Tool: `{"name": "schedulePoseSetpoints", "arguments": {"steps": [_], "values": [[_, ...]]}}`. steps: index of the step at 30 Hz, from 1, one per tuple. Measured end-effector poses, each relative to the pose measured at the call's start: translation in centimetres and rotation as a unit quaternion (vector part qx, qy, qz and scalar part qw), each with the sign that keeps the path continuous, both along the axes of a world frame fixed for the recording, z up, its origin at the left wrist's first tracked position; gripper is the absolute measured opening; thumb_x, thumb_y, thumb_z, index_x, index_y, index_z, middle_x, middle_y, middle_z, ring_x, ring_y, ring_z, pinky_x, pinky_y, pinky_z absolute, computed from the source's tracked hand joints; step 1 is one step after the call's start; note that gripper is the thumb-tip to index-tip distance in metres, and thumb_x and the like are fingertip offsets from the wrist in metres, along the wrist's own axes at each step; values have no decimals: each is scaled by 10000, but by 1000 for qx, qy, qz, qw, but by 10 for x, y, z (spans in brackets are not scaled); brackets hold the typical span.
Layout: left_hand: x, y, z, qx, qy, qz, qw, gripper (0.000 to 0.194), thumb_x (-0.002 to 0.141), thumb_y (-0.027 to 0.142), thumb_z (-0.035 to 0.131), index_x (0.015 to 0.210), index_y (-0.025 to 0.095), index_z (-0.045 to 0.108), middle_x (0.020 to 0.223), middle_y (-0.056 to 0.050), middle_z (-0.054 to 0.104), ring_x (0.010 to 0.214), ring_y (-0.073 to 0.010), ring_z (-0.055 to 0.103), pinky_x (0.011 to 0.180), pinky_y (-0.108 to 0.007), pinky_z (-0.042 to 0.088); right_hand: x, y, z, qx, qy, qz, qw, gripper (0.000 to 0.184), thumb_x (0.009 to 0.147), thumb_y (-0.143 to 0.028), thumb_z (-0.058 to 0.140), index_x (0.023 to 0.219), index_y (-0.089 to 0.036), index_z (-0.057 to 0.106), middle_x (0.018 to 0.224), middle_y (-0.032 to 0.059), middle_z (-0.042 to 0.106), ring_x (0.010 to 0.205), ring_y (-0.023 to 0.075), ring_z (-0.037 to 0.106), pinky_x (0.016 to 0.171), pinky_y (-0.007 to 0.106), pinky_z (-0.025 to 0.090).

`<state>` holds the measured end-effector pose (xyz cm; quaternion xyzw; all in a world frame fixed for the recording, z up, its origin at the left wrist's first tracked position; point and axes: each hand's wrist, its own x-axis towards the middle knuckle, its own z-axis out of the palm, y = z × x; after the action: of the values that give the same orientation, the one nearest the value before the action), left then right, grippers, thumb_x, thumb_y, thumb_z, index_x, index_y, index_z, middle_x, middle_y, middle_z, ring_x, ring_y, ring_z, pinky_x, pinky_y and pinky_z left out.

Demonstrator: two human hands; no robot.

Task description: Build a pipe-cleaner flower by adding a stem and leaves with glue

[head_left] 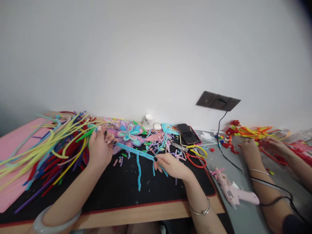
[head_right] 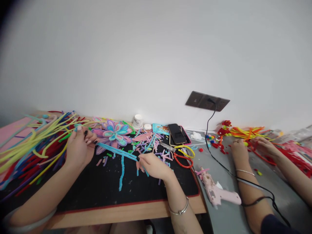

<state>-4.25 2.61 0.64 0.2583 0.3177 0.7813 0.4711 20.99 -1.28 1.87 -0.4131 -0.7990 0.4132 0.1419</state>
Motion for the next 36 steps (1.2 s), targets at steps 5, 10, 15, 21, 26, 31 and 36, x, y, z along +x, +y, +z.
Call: {"name": "schedulePoseSetpoints", "arguments": {"steps": [5, 10, 15, 21, 26, 31, 36], "values": [[1, -1, 0, 0, 6, 2, 1000, 235, 923, 291, 478, 705, 204, 473, 533, 70, 293, 438, -78, 296, 462, -189, 393, -4, 1, -7, 66, -10, -35, 997, 314, 917, -103, 316, 835, -159, 614, 718, 4, 549, 676, 124, 510, 657, 239, 386], [4, -3, 2, -1, 1, -2, 1000, 228, 935, 258, 452, 716, 197, 473, 530, 71, 293, 439, -78, 288, 459, -192, 387, -5, 3, -14, 76, -5, -76, 994, 281, 909, -107, 315, 895, -171, 587, 759, -3, 545, 692, 130, 493, 673, 253, 377], [7, -6, 4, 0, 0, -6, 1000, 237, 939, 254, 445, 712, 190, 464, 527, 74, 306, 438, -71, 295, 454, -178, 387, -4, 5, -18, 94, -28, -109, 989, 225, 897, -140, 324, 748, -191, 484, 655, -40, 430, 608, 126, 406, 604, 256, 332], [3, -3, 3, 11, -8, 7, 1000, 217, 902, 293, 527, 715, 197, 477, 530, 79, 316, 428, -67, 303, 437, -188, 387, 0, 5, -17, 76, 1, -74, 994, 222, 894, -117, 343, 943, -177, 552, 847, 20, 568, 776, 146, 497, 742, 278, 382], [0, -1, 2, 8, -12, 13, 1000, 221, 883, 314, 567, 717, 199, 478, 519, 81, 325, 433, -65, 308, 436, -202, 381, 2, 4, -13, 44, 8, -59, 997, 272, 854, -61, 333, 940, -178, 563, 749, -13, 508, 694, 126, 462, 678, 256, 372], [-1, 2, 4, -4, -28, 31, 999, 260, 885, 327, 562, 688, 200, 451, 511, 84, 312, 413, -57, 290, 398, -185, 323, 1, 2, -13, 7, 27, -89, 996, 319, 894, -95, 295, 1058, -190, 551, 643, -50, 398, 588, 116, 404, 585, 239, 348], [-2, 4, 3, -10, -34, 23, 999, 239, 902, 320, 536, 712, 196, 462, 508, 86, 301, 415, -61, 287, 415, -183, 342, -7, -2, -11, 60, 0, -44, 997, 252, 963, -240, 346, 1038, -194, 583, 721, -17, 528, 670, 128, 497, 656, 257, 378]]}}
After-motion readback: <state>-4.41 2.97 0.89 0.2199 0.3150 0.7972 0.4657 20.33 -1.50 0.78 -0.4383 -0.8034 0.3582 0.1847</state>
